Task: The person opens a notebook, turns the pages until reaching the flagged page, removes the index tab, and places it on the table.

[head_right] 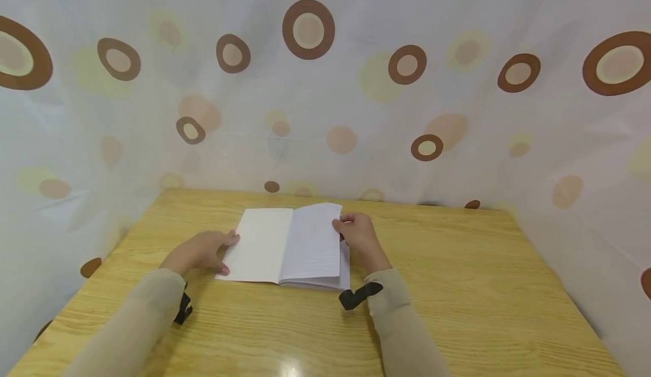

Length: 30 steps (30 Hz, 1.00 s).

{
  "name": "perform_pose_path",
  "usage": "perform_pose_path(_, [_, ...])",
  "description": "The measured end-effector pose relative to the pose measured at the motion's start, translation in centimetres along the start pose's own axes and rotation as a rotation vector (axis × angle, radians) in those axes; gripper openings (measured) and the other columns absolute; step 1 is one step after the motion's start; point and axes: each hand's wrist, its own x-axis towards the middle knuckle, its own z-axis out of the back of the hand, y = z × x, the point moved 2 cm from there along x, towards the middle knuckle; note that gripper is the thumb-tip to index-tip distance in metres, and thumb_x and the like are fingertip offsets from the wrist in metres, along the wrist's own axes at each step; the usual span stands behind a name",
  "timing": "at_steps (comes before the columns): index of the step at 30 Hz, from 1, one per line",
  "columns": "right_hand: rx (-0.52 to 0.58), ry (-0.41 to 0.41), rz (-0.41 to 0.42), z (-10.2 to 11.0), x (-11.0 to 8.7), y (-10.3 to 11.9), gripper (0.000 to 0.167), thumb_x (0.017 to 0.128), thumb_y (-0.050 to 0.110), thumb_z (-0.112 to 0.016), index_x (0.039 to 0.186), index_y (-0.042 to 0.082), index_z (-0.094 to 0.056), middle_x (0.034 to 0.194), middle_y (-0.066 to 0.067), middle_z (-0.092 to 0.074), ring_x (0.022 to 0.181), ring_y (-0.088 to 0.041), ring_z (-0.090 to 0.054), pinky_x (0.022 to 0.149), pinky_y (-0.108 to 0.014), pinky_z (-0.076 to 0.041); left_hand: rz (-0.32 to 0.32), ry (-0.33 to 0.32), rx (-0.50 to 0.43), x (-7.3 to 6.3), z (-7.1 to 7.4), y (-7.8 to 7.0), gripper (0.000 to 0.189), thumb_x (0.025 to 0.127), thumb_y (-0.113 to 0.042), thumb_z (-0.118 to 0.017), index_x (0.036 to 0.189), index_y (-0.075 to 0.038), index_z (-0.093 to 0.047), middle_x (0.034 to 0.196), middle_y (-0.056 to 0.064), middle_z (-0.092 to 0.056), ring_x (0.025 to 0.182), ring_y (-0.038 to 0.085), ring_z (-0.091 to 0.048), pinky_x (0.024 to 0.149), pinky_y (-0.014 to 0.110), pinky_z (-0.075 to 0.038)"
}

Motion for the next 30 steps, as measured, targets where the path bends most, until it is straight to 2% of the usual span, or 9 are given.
perform_pose_path(6, [0.024,0.053,-0.029,0.3,-0.4,0.6,0.037,0.097,0.017,-0.062,0.13,-0.001,-0.059,0.104,-0.012,-0.065,0.086,-0.021,-0.058,0.08,-0.036,-0.05,-0.022,0.015,0.013,0.2,0.1,-0.4,0.085,0.075,-0.027,-0.085,0.147,-0.003,-0.046,0.15,0.017,-0.043,0.136,0.04,-0.039,0.11,0.051,-0.034])
perform_pose_path(10, [0.054,0.077,-0.024,0.4,-0.5,0.8,0.038,0.097,0.017,-0.063,0.129,-0.003,-0.059,0.097,-0.01,-0.063,0.082,-0.019,-0.057,0.075,-0.031,-0.05,-0.03,0.024,0.03,0.3,0.1,-0.6,0.085,0.075,-0.027,-0.085,0.147,-0.003,-0.046,0.149,0.018,-0.044,0.136,0.041,-0.039,0.11,0.051,-0.034])
perform_pose_path(13, [0.077,0.076,-0.001,0.4,-0.6,0.9,0.033,0.097,0.019,-0.064,0.121,-0.004,-0.063,0.085,-0.006,-0.061,0.074,-0.016,-0.054,0.067,-0.027,-0.048,-0.032,0.023,0.032,0.2,0.2,-0.7,0.085,0.075,-0.027,-0.085,0.146,-0.002,-0.046,0.148,0.019,-0.045,0.135,0.041,-0.04,0.109,0.052,-0.034])
perform_pose_path(16, [0.087,0.067,0.032,0.3,-0.8,1.1,0.026,0.096,0.022,-0.066,0.102,-0.003,-0.067,0.072,-0.004,-0.057,0.064,-0.014,-0.051,0.06,-0.026,-0.045,-0.038,0.02,0.032,0.1,0.2,-0.7,0.085,0.075,-0.026,-0.085,0.146,-0.002,-0.047,0.148,0.019,-0.045,0.135,0.042,-0.041,0.109,0.052,-0.035])
perform_pose_path(19, [0.073,0.051,0.047,0.0,-1.0,1.3,0.027,0.096,0.026,-0.067,0.089,0.0,-0.066,0.066,-0.002,-0.054,0.058,-0.013,-0.047,0.055,-0.025,-0.041,-0.043,0.016,0.031,0.0,0.2,-0.6,0.085,0.074,-0.026,-0.086,0.146,-0.002,-0.047,0.149,0.019,-0.044,0.135,0.042,-0.041,0.109,0.052,-0.034])
perform_pose_path(24, [0.057,0.044,0.063,-0.5,-1.2,1.8,0.029,0.096,0.028,-0.066,0.084,0.002,-0.065,0.064,-0.003,-0.052,0.057,-0.014,-0.045,0.054,-0.025,-0.038,-0.04,0.013,0.024,0.0,0.3,-0.5,0.085,0.075,-0.027,-0.085,0.147,-0.003,-0.046,0.151,0.019,-0.042,0.136,0.042,-0.04,0.11,0.052,-0.034])
perform_pose_path(27, [0.081,0.065,0.085,-0.7,-1.3,2.1,0.026,0.097,0.025,-0.066,0.09,-0.001,-0.067,0.068,-0.004,-0.055,0.06,-0.015,-0.047,0.057,-0.025,-0.04,-0.034,0.016,0.017,0.0,0.4,-0.5,0.085,0.076,-0.026,-0.085,0.147,-0.002,-0.046,0.152,0.018,-0.039,0.137,0.042,-0.038,0.11,0.052,-0.032])
perform_pose_path(30, [0.098,0.095,0.093,-0.9,-1.4,2.3,0.025,0.097,0.019,-0.066,0.104,-0.005,-0.067,0.077,-0.005,-0.06,0.067,-0.016,-0.052,0.06,-0.024,-0.044,-0.024,0.02,0.004,-0.1,0.4,-0.6,0.085,0.076,-0.026,-0.085,0.147,-0.003,-0.045,0.154,0.017,-0.037,0.137,0.042,-0.037,0.111,0.053,-0.031])
